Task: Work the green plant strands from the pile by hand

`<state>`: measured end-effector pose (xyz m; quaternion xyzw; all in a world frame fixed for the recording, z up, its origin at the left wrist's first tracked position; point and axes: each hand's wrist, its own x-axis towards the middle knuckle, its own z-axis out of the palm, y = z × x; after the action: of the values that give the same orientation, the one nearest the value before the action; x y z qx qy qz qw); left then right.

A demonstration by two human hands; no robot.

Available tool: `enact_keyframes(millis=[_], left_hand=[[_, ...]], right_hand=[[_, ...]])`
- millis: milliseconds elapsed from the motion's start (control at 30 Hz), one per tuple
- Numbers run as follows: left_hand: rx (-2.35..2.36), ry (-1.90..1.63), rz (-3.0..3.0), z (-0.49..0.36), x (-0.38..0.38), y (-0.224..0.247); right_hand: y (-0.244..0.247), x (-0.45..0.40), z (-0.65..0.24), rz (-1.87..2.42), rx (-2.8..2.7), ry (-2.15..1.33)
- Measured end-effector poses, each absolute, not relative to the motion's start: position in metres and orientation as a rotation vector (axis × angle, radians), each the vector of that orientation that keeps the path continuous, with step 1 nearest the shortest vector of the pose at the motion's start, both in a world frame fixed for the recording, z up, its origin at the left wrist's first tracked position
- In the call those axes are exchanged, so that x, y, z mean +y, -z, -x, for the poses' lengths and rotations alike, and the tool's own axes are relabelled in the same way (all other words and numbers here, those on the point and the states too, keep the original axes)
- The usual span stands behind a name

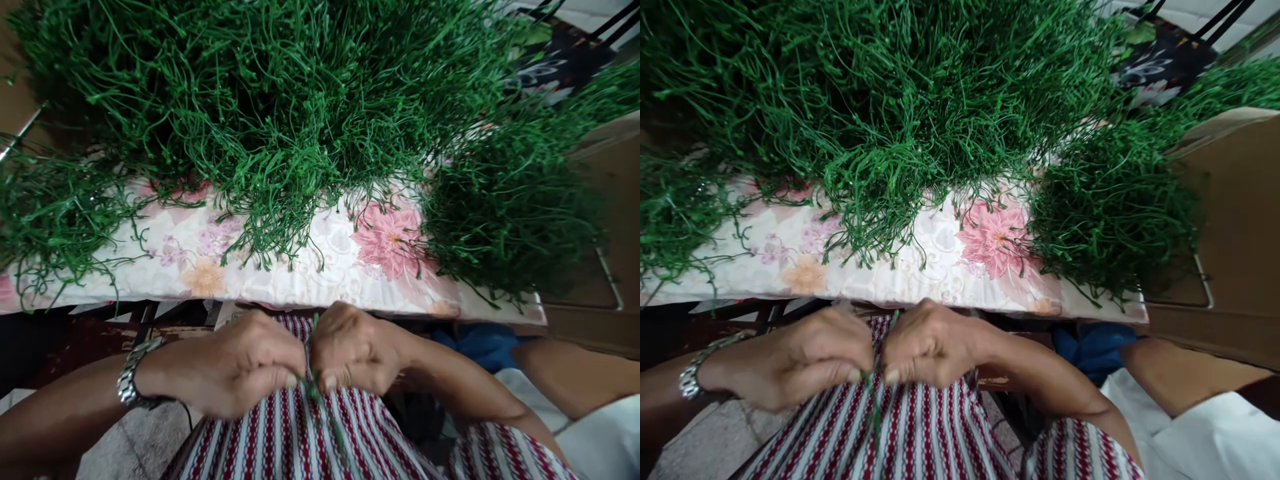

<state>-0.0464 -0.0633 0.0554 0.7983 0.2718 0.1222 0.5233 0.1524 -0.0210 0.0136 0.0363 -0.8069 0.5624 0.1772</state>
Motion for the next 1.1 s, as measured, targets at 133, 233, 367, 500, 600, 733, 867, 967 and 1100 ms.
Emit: enact_keyframes(millis=[133, 233, 367, 500, 600, 733, 867, 967, 1100], left_hand=[[0.983, -0.282, -1.729, 0.046, -0.057, -0.043], [1.075, -0.283, -1.702, 0.045, -0.054, -0.037], [1.081, -0.259, -1.819, 0.045, -0.051, -0.039], [1.046, -0.234, -1.893, 0.046, -0.050, -0.039], [1.036, -0.248, -1.885, 0.047, -0.048, -0.036], [1.051, -0.284, -1.795, 0.046, -0.046, -0.036], [1.155, -0.385, -1.740, 0.040, -0.046, -0.036], [1.188, -0.378, -1.772, 0.037, -0.046, -0.033], [1.177, -0.364, -1.832, 0.037, -0.045, -0.032]], right_hand=[[-0.010, -0.012, -0.153, 0.115, -2.371, -1.477], [-0.010, -0.010, -0.155, 0.241, -2.453, -1.413], [-0.008, -0.007, -0.156, 0.281, -2.467, -1.469], [-0.006, -0.006, -0.155, 0.271, -2.448, -1.519], [-0.006, -0.008, -0.154, 0.326, -2.415, -1.504], [-0.007, -0.009, -0.155, 0.418, -2.420, -1.337], [-0.008, -0.009, -0.156, 0.403, -2.466, -1.035], [-0.005, -0.011, -0.156, 0.452, -2.536, -0.833], [-0.002, -0.014, -0.159, 0.486, -2.611, -0.678]])
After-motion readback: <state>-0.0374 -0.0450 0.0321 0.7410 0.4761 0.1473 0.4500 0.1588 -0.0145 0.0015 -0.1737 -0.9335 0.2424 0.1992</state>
